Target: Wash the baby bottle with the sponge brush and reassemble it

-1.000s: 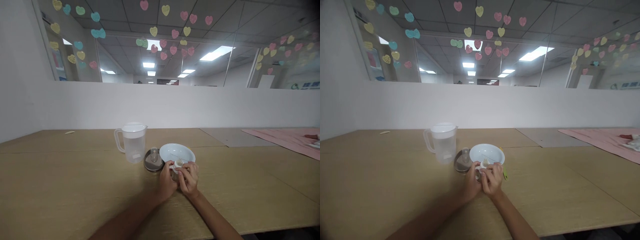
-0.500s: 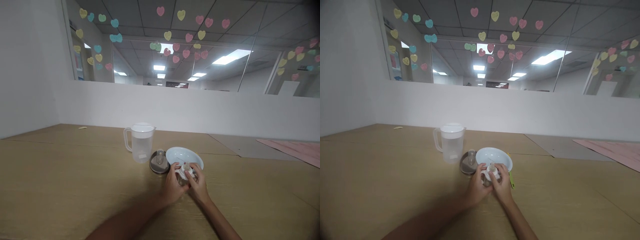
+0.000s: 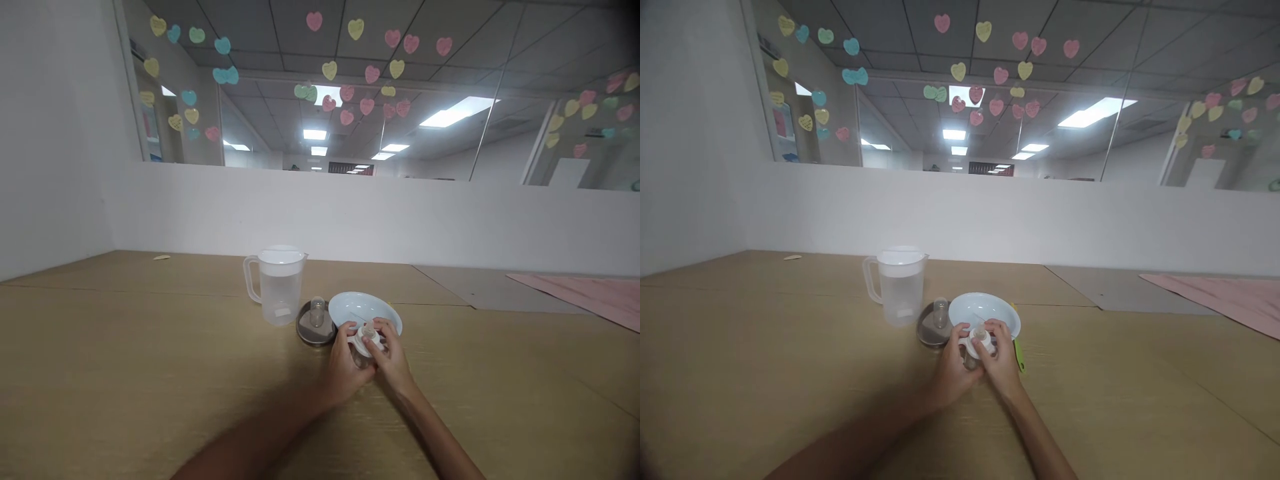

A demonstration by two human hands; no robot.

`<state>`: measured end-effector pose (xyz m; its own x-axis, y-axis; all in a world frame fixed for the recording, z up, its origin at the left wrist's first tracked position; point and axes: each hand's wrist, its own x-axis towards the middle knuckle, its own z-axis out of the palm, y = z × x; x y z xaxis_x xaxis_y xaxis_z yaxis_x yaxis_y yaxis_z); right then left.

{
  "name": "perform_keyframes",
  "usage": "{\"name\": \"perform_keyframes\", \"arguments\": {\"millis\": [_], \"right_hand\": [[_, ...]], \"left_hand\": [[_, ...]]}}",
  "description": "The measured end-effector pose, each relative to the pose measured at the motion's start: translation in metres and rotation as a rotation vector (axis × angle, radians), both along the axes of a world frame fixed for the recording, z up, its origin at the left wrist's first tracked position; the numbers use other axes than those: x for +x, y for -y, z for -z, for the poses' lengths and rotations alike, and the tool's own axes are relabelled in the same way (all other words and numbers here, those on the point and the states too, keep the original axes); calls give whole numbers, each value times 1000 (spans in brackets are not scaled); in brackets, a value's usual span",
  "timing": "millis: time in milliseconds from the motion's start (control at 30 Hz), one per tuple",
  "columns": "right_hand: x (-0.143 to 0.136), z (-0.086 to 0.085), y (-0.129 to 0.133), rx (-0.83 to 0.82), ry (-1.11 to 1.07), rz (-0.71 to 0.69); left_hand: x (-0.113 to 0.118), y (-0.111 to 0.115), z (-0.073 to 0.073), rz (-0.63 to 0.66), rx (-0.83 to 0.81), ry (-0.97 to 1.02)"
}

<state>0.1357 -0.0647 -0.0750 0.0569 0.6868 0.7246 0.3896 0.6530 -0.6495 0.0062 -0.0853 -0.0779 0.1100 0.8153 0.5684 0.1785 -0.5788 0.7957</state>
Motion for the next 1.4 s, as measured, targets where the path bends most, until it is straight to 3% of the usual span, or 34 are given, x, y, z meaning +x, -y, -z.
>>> {"name": "perform_keyframes", "arguments": {"millis": [167, 300, 400, 500, 667, 900, 1067, 1133, 1233, 1300, 1400], "right_hand": [[-5, 0, 6, 44, 129, 104], [-4, -1, 10, 88, 197, 103], [-5, -2, 11, 115, 216, 120], [-6, -1, 10, 143, 222, 137], [-6, 0, 7, 161, 229, 148], [-6, -2, 8, 138, 212, 151], [-5, 3, 6, 79, 149, 173], [-5, 6, 4, 47, 120, 171], [-4, 8, 3, 20, 89, 143], [-4, 8, 3, 9, 78, 142], [-3, 8, 4, 12, 72, 163]], "left_hand": [[-10, 2, -5, -14, 82, -86], [-39, -14, -18, 162, 316, -326], [-61, -43, -27, -116, 303, -196], [-77, -77, -32, -360, 137, -437], [-85, -108, -36, -377, 58, -734], [-78, -101, -50, -472, -82, -989], [-72, -76, -97, -523, -90, -983], [-63, -55, -118, -427, 68, -835], [-43, -22, -137, -84, 160, -650], [-32, -5, -139, 86, 163, -706], [-23, 6, -137, 168, 172, -836]]}}
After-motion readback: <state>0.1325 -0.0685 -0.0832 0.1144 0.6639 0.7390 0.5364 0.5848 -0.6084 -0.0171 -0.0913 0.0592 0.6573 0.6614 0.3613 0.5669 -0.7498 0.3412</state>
